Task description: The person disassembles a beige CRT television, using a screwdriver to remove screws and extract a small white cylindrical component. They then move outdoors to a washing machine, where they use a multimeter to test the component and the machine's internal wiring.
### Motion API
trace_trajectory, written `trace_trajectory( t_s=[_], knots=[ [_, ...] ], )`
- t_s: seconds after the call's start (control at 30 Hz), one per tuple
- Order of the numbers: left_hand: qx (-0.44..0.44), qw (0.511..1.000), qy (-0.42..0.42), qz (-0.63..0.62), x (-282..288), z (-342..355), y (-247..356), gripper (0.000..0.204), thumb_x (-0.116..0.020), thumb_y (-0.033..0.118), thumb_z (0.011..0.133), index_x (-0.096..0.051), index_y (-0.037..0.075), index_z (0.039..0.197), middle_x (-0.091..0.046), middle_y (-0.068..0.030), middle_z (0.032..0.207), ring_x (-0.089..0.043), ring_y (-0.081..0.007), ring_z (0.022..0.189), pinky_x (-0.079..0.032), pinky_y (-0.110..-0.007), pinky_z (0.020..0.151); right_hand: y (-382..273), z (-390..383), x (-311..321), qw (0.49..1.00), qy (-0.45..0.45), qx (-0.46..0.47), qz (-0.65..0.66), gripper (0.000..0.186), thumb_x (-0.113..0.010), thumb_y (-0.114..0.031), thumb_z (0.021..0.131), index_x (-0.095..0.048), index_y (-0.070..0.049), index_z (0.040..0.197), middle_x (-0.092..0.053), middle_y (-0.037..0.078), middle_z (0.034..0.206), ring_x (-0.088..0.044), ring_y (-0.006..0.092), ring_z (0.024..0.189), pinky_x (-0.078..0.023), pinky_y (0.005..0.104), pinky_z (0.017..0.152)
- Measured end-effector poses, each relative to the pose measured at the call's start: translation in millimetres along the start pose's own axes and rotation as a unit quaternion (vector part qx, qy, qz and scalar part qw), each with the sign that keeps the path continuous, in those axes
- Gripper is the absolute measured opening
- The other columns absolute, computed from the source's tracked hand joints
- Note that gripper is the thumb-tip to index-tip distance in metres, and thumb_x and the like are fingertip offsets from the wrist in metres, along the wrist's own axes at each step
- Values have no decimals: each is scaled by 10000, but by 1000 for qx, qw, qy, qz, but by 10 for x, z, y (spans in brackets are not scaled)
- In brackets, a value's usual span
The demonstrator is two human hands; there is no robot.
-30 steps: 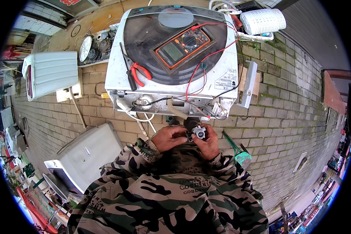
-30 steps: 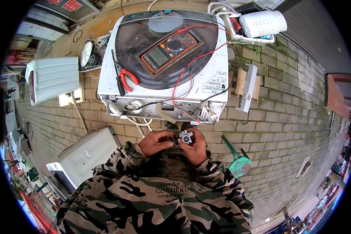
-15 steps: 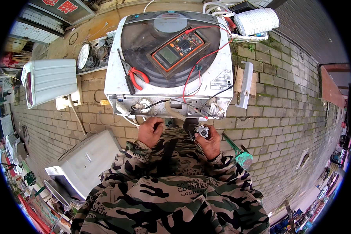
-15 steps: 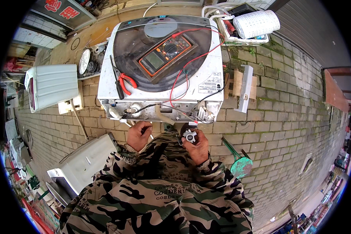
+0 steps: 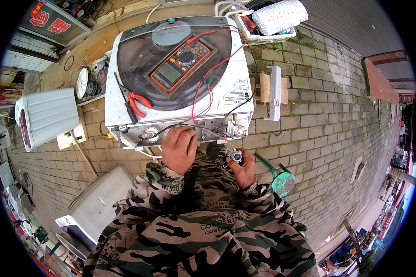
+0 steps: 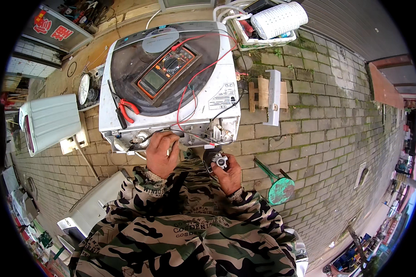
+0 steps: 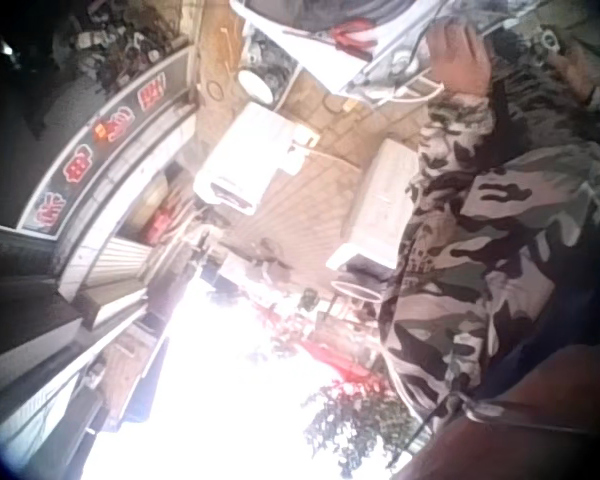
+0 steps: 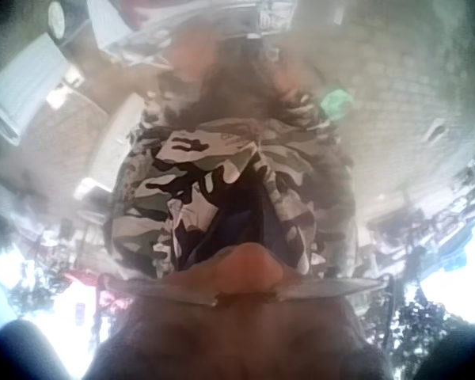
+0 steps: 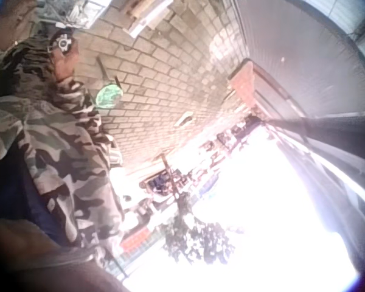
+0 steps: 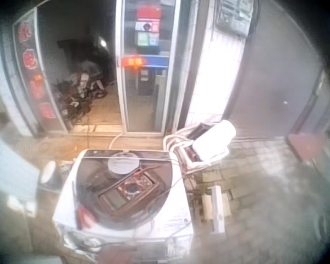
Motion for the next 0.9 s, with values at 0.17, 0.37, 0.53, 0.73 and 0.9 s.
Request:
trace_trajectory(
  t_s=[0.17,0.37,0.53,0.73,0.9],
  knots=[
    [-119,980,-149,56,-793,246,604,237,-724,103,775,-675,49,1001,-629,-67,1052,-582,-281,1028,-497,-412,863,-152,-23,160,1000,17,-14,-9,312,-690,-71,861,-560,40,1122,-611,33,920,-555,96,782,-490,260,671],
    [-148,957,-201,146,-1446,185,694,121,-666,148,704,-668,83,806,-594,-33,991,-533,-234,994,-443,-384,854,-155,-17,688,997,74,-9,0,307,-691,-57,866,-555,34,1125,-613,36,910,-572,99,766,-510,260,662],
    [-148,972,-155,97,-1210,116,663,132,-676,118,687,-685,87,815,-574,-12,886,-550,-237,921,-478,-403,871,-113,92,907,996,64,-13,57,308,-684,-49,868,-557,41,1134,-618,50,923,-583,108,765,-520,266,666],
    [-80,989,-90,84,-677,20,637,181,-767,79,716,-696,72,882,-641,-49,1019,-592,-272,989,-501,-426,878,-241,278,925,999,-15,-4,-51,332,-702,-76,830,-576,40,1114,-629,33,901,-563,111,794,-472,269,730],
    [74,989,-14,129,-58,7,54,281,-769,122,745,-674,49,999,-651,-103,1047,-589,-327,999,-500,-433,866,-419,316,811,993,-47,19,-103,317,-720,-92,820,-596,30,1085,-629,24,884,-555,103,787,-461,260,727]
  ],
)
Point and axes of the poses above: each hand's wrist, its own z-axis towards the middle knuckle, its own x-axis out of the back of the hand, y = z × x, the point moved 9 cm from there along z, towards the middle knuckle
